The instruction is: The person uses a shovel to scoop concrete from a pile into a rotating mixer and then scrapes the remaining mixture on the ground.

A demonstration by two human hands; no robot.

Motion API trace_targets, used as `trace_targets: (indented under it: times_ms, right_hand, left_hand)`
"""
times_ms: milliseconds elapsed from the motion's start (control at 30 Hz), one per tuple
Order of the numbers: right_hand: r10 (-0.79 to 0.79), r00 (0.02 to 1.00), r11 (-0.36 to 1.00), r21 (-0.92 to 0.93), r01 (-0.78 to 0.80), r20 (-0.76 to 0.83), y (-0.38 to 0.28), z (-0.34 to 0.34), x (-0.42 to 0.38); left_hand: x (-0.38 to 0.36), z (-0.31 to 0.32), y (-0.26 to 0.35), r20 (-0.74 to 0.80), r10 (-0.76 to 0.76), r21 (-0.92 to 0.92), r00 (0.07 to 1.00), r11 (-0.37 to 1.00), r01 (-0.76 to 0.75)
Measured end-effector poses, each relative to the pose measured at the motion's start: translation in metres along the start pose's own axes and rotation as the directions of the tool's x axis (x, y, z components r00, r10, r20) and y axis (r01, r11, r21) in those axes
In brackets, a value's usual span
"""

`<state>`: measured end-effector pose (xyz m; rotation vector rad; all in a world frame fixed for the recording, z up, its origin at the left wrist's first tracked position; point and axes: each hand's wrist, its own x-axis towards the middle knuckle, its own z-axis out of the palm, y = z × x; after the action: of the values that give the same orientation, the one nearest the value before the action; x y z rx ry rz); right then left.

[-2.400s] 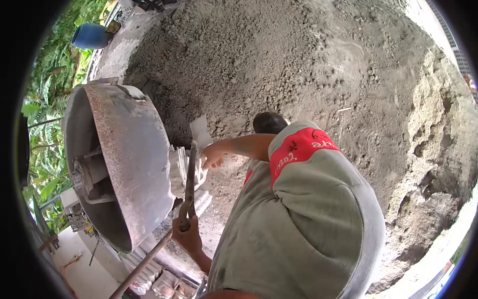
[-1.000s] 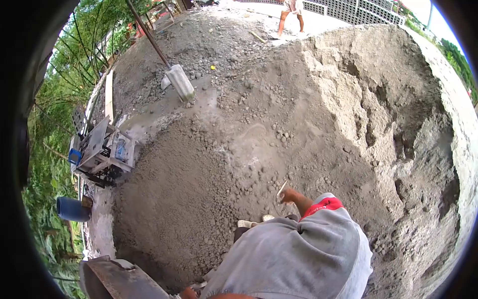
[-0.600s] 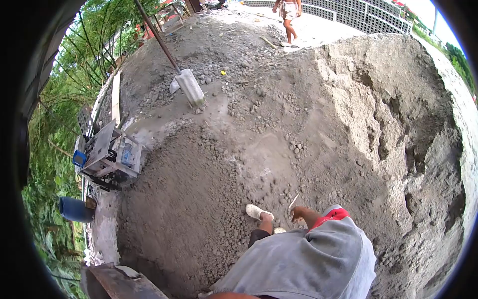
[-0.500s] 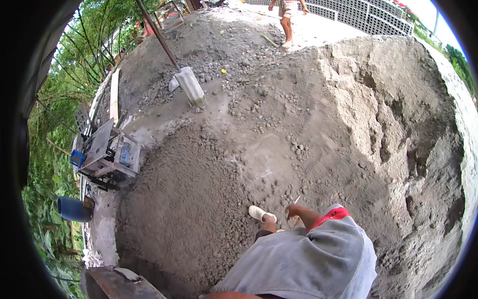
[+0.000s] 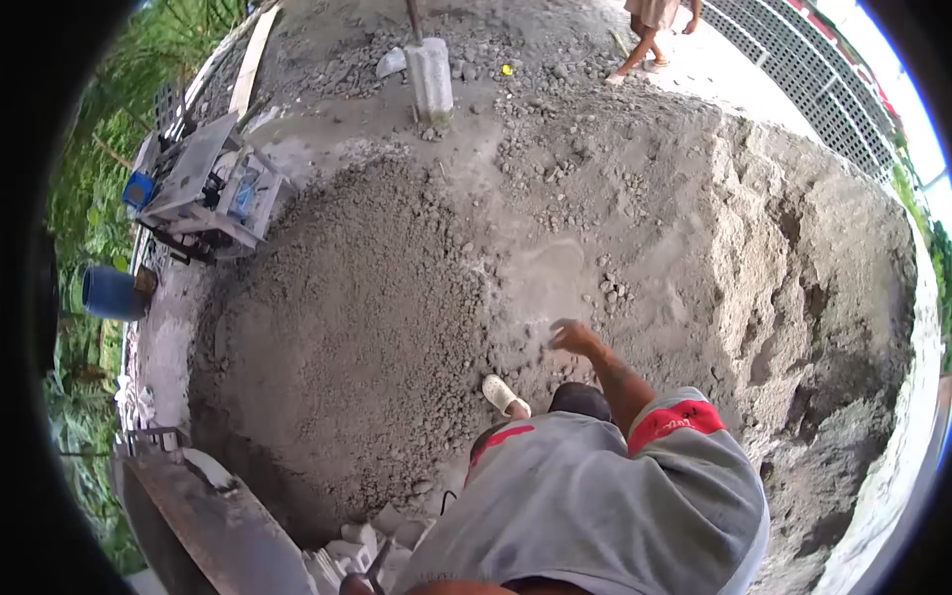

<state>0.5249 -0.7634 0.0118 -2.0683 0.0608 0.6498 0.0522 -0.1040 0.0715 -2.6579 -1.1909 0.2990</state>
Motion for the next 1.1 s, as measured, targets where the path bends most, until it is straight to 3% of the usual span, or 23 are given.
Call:
trace_targets:
  times_ms: [67, 133, 167, 200, 233, 267, 300, 333, 367, 400, 467, 500, 600, 633, 667, 733, 767, 800, 833, 900, 967, 1067, 1100]
  right_hand:
    - [0.105, 0.992, 0.992, -0.073, -0.1, 0.066, -0.007, -0.01, -0.004]
    - [0.356, 0.901, 0.917, 0.095, -0.388, 0.248, 0.041, -0.008, 0.007]
    - [0.039, 0.966, 0.96, -0.278, 0.035, 0.256, 0.067, -0.015, 0.01]
    - [-0.309, 0.873, 0.71, -0.519, 0.476, 0.377, 0.079, -0.018, 0.017]
    - [-0.145, 0.95, 0.851, -0.455, 0.261, 0.275, 0.06, -0.021, 0.026]
    - [0.058, 0.985, 0.927, -0.374, 0.007, 0.163, 0.042, -0.028, 0.031]
    - [0.232, 0.953, 0.97, -0.117, -0.212, 0.195, 0.045, -0.037, 0.051]
    - [0.224, 0.948, 0.971, -0.139, -0.197, 0.225, 0.032, -0.041, 0.068]
    - [0.269, 0.926, 0.956, -0.187, -0.224, 0.263, 0.013, -0.051, 0.087]
    - [0.31, 0.904, 0.941, -0.233, -0.247, 0.295, -0.002, -0.056, 0.106]
    - [0.264, 0.863, 0.938, -0.324, -0.126, 0.43, -0.016, -0.074, 0.156]
    - [0.219, 0.877, 0.948, -0.305, -0.088, 0.428, -0.03, -0.079, 0.179]
    - [0.133, 0.902, 0.979, -0.195, -0.055, 0.411, -0.065, -0.089, 0.246]
    - [0.108, 0.902, 0.987, -0.154, -0.047, 0.418, -0.075, -0.09, 0.265]
    - [0.109, 0.89, 0.984, -0.175, -0.034, 0.444, -0.083, -0.091, 0.285]
    - [0.106, 0.84, 0.965, -0.259, 0.042, 0.532, -0.096, -0.095, 0.313]
    - [0.134, 0.816, 0.929, -0.359, 0.094, 0.562, -0.104, -0.1, 0.323]
    - [0.127, 0.811, 0.932, -0.349, 0.1, 0.572, -0.11, -0.098, 0.332]
    - [0.119, 0.779, 0.924, -0.356, 0.14, 0.615, -0.108, -0.1, 0.348]
    - [0.09, 0.734, 0.917, -0.344, 0.204, 0.674, -0.134, -0.097, 0.355]
    - [0.073, 0.62, 0.933, -0.273, 0.235, 0.781, -0.155, -0.076, 0.349]
    - [0.161, 0.345, 0.925, -0.263, 0.275, 0.925, -0.198, -0.032, 0.294]
    - [0.143, 0.208, 0.941, -0.198, 0.274, 0.968, -0.195, -0.014, 0.28]
  left_hand:
    - [-0.027, -0.025, 0.003, 0.113, -0.04, 0.013, 0.993, 0.999, 0.039]
    - [-0.043, -0.051, 0.039, 0.206, -0.371, -0.35, 0.905, 0.836, 0.422]
    - [-0.048, -0.08, 0.072, 0.244, -0.519, -0.493, 0.819, 0.661, 0.565]
    - [-0.05, -0.072, 0.077, 0.276, -0.493, -0.435, 0.825, 0.701, 0.565]
    - [-0.053, -0.077, 0.092, 0.417, -0.545, -0.545, 0.727, 0.491, 0.68]
    - [-0.064, -0.041, 0.094, 0.312, -0.548, -0.573, 0.776, 0.543, 0.613]
    - [-0.062, -0.081, 0.126, 0.44, -0.472, -0.583, 0.764, 0.497, 0.643]
    - [-0.063, -0.081, 0.143, 0.546, -0.461, -0.574, 0.699, 0.402, 0.714]
    - [-0.073, -0.042, 0.149, 0.535, -0.476, -0.59, 0.698, 0.381, 0.712]
    - [-0.08, -0.014, 0.158, 0.531, -0.545, -0.41, 0.649, 0.505, 0.76]
    - [-0.097, -0.031, 0.207, 0.363, -0.642, -0.378, 0.676, 0.561, 0.736]
    - [-0.1, -0.074, 0.239, 0.348, -0.692, -0.384, 0.633, 0.51, 0.769]
    - [-0.139, -0.085, 0.288, 0.356, -0.734, -0.463, 0.578, 0.399, 0.792]
    - [-0.152, -0.091, 0.308, 0.287, -0.749, -0.544, 0.597, 0.385, 0.746]
    - [-0.161, -0.107, 0.337, 0.299, -0.768, -0.531, 0.567, 0.359, 0.767]
    - [-0.169, -0.146, 0.391, 0.451, -0.768, -0.573, 0.454, 0.141, 0.808]
    - [-0.185, -0.125, 0.41, 0.47, -0.782, -0.577, 0.41, 0.08, 0.813]
    - [-0.177, -0.153, 0.442, 0.421, -0.803, -0.563, 0.421, 0.133, 0.816]
    - [-0.171, -0.175, 0.469, 0.397, -0.804, -0.565, 0.443, 0.167, 0.808]
    - [-0.158, -0.195, 0.519, 0.525, -0.771, -0.569, 0.361, -0.003, 0.822]
    - [-0.147, -0.196, 0.562, 0.546, -0.744, -0.604, 0.386, -0.03, 0.796]
    - [-0.106, -0.239, 0.598, 0.561, -0.649, -0.601, 0.515, 0.108, 0.792]
    - [-0.1, -0.238, 0.605, 0.591, -0.561, -0.636, 0.579, 0.117, 0.762]
